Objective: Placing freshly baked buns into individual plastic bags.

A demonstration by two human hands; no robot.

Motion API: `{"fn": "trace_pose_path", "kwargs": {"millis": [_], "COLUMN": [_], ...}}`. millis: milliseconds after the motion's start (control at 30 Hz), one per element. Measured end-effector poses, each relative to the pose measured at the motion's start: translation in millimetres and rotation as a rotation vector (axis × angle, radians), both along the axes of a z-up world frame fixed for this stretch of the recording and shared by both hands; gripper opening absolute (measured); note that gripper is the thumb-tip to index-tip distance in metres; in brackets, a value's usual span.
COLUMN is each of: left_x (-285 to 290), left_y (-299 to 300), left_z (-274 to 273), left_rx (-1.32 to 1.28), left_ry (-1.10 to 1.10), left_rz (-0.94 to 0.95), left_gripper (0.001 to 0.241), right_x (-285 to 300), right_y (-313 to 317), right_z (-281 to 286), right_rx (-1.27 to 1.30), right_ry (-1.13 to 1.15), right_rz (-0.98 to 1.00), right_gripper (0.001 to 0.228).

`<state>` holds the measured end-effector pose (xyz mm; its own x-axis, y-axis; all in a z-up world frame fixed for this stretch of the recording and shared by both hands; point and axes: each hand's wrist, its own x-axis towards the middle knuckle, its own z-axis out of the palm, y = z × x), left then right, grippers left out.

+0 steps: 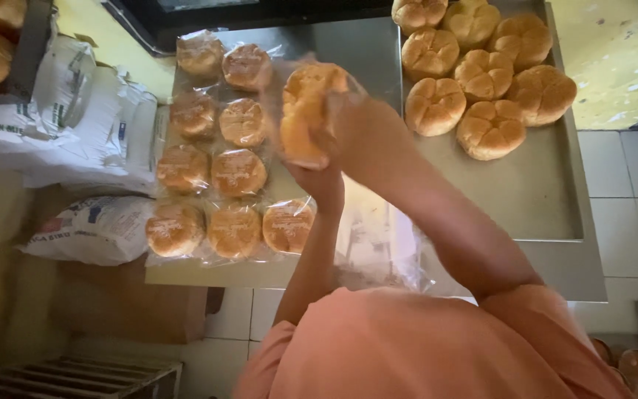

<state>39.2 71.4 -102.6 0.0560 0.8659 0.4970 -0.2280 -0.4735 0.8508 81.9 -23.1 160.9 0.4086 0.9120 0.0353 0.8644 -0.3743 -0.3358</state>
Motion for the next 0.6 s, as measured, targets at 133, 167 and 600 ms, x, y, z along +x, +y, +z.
{"fn": "trace_pose_path", "kwargs": {"millis": [133, 167, 600], "left_x": [-18.0, -24.1, -43.5], "left_y": [4.9, 0.6, 0.4], "left_z": [-25.8, -31.5, -34.7], "left_rx": [-0.004, -0.183, -0.205], "left_ry": [0.171, -0.001, 0.108], "left_rz": [0.014, -0.158, -0.381], "left_gripper": [0.061, 0.062, 0.038], "right_x": [25.3, 40.4, 34.3], "right_y": [-53.4, -51.4, -36.0], "right_z": [6.8, -20.8, -243.9], "right_rx": [0.759, 0.978, 0.945], "right_ry": [-0.017, 0.277, 1.387], "right_rz": [0.554, 0.513, -0.337], "right_gripper": [0.048, 0.036, 0.037]}}
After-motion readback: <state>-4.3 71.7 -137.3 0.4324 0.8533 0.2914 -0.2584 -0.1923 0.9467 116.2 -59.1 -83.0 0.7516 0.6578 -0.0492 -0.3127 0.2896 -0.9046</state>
